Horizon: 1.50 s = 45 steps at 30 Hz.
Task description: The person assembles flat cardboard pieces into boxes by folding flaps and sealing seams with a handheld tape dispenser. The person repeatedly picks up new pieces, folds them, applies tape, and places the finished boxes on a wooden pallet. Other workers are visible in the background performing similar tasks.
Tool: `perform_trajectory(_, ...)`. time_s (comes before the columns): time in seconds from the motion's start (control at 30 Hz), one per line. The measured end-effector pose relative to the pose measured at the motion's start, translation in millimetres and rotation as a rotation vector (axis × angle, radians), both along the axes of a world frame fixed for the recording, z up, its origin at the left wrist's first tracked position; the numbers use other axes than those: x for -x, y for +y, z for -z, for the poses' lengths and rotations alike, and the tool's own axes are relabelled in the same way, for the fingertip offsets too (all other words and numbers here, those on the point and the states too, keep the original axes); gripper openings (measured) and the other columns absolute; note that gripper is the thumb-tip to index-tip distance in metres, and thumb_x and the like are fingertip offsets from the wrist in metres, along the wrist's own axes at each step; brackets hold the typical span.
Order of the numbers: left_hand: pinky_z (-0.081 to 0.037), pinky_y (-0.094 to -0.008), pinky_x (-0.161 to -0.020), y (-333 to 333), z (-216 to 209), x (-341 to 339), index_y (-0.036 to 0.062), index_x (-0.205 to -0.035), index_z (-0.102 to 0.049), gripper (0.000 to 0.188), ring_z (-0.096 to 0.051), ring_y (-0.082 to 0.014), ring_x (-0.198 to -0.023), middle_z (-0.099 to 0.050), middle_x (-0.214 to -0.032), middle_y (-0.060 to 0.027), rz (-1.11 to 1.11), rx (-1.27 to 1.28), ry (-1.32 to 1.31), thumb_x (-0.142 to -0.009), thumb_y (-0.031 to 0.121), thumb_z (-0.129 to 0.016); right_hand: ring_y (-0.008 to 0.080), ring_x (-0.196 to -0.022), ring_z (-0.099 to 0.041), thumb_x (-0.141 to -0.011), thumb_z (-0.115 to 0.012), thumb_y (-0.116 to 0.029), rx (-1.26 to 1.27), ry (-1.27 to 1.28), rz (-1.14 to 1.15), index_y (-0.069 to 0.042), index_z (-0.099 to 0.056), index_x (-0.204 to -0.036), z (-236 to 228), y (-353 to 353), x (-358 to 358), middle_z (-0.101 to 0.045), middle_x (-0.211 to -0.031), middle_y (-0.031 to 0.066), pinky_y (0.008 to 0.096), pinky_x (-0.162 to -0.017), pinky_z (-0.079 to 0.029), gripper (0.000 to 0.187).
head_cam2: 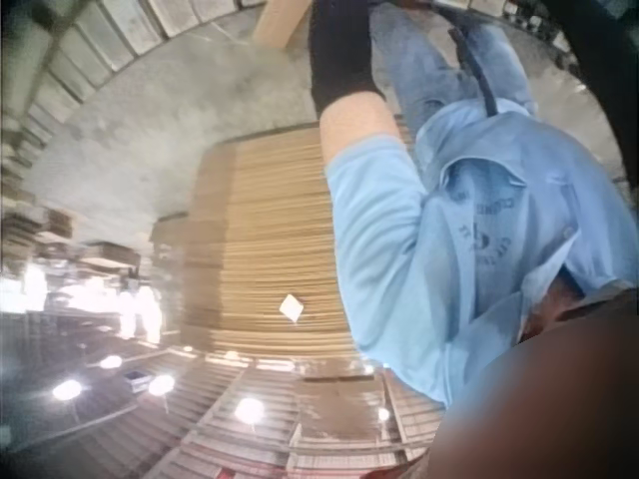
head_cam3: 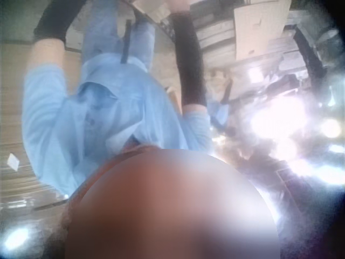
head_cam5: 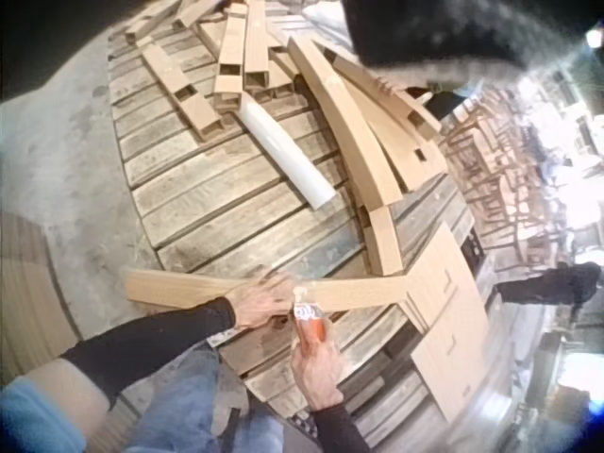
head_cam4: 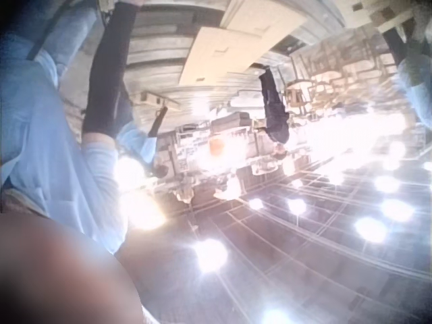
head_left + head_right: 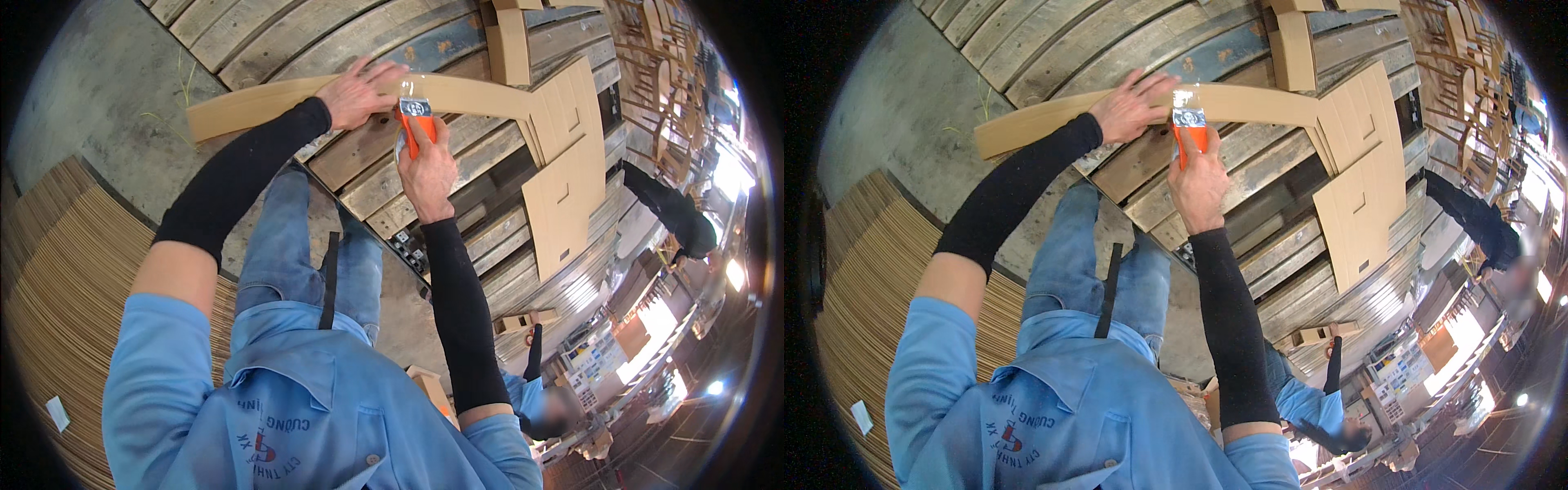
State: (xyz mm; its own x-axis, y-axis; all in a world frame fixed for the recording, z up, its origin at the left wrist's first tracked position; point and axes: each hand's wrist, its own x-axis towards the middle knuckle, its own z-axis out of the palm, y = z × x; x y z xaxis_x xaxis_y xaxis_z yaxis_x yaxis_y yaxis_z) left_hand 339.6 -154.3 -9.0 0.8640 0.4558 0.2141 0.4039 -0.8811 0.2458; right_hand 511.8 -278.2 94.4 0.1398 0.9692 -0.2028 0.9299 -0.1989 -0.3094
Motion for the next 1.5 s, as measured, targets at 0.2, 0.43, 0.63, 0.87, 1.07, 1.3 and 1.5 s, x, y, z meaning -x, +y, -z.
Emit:
perform_trajectory(0.2, -0.047, -0.0486, -0.108, 12, 4, -43, 0.0153, -0.134, -0.056, 0.064, -0.053, -0.0364, -0.13, -0.045, -0.147, -0.0166, -0.066, 0.398, 0.164, -0.074, 0.009, -0.077, 0.0408, -0.095, -0.071, -0.079, -0.072, -0.008, -0.012, 0.067, -0.005, -0.011, -0.067, -0.13, -7, -2, 1, -0.05, -0.142, 0.0202, 0.049, -0.081, -0.06, 0.051)
perform_trajectory(0.43, -0.043, -0.0474, -0.111, -1, 1, 1, 0.0014, -0.141, -0.048, 0.079, -0.05, -0.0367, -0.135, -0.049, -0.146, -0.0171, -0.006, 1.009, 0.128, -0.074, 0.022, -0.085, 0.0379, -0.094, -0.073, -0.08, -0.074, -0.011, 0.021, 0.05, -0.011, -0.015, -0.071, -0.129, -21, -17, 26, -0.054, -0.142, 0.0207, 0.0456, -0.08, -0.06, 0.05)
perform_trajectory(0.63, -0.032, -0.0486, -0.121, -51, 10, 11, -0.0037, -0.143, -0.049, 0.07, -0.035, -0.0359, -0.149, -0.029, -0.166, -0.0208, -0.217, 0.452, 0.129, -0.09, 0.035, -0.073, 0.0407, -0.093, -0.072, -0.079, -0.072, -0.009, 0.015, 0.117, -0.017, -0.015, -0.07, -0.129, -21, -7, 24, -0.054, -0.138, 0.0217, 0.0474, -0.08, -0.06, 0.05)
perform_trajectory(0.87, -0.037, -0.0537, -0.111, -101, -12, -2, 0.0073, -0.12, -0.069, 0.038, -0.042, -0.0387, -0.139, -0.035, -0.163, -0.0181, -0.322, 0.285, 0.258, -0.093, 0.034, -0.068, 0.041, -0.094, -0.072, -0.08, -0.071, -0.008, 0.082, 0.129, -0.029, -0.016, -0.07, -0.13, -28, -41, 10, -0.054, -0.14, 0.0218, 0.0471, -0.081, -0.061, 0.051)
perform_trajectory(1.07, -0.038, -0.0496, -0.108, -138, 3, -5, 0.0108, -0.093, -0.075, 0.018, -0.045, -0.0334, -0.136, -0.037, -0.164, -0.0124, -0.342, 0.094, 0.113, -0.089, 0.027, -0.068, 0.0383, -0.089, -0.067, -0.079, -0.072, -0.008, 0.045, 0.12, -0.022, -0.019, -0.065, -0.138, -5, -99, 5, -0.048, -0.148, 0.0206, 0.045, -0.076, -0.061, 0.06)
perform_trajectory(1.3, -0.039, -0.0512, -0.106, -127, 5, -5, 0.0097, -0.09, -0.072, 0.016, -0.048, -0.035, -0.133, -0.041, -0.162, -0.0124, -0.328, 0.1, 0.058, -0.086, 0.025, -0.072, 0.0369, -0.09, -0.067, -0.079, -0.072, -0.006, 0.006, 0.16, -0.006, -0.018, -0.065, -0.137, -3, -109, 3, -0.047, -0.149, 0.0188, 0.0445, -0.074, -0.061, 0.06)
perform_trajectory(1.5, -0.039, -0.0533, -0.105, -122, 7, -5, 0.0098, -0.094, -0.072, 0.02, -0.047, -0.0375, -0.135, -0.041, -0.163, -0.0133, -0.307, 0.128, 0.072, -0.086, 0.028, -0.074, 0.0365, -0.088, -0.066, -0.08, -0.071, -0.007, 0.029, 0.124, -0.026, -0.019, -0.064, -0.138, 0, -151, -11, -0.047, -0.149, 0.0182, 0.0443, -0.073, -0.061, 0.06)
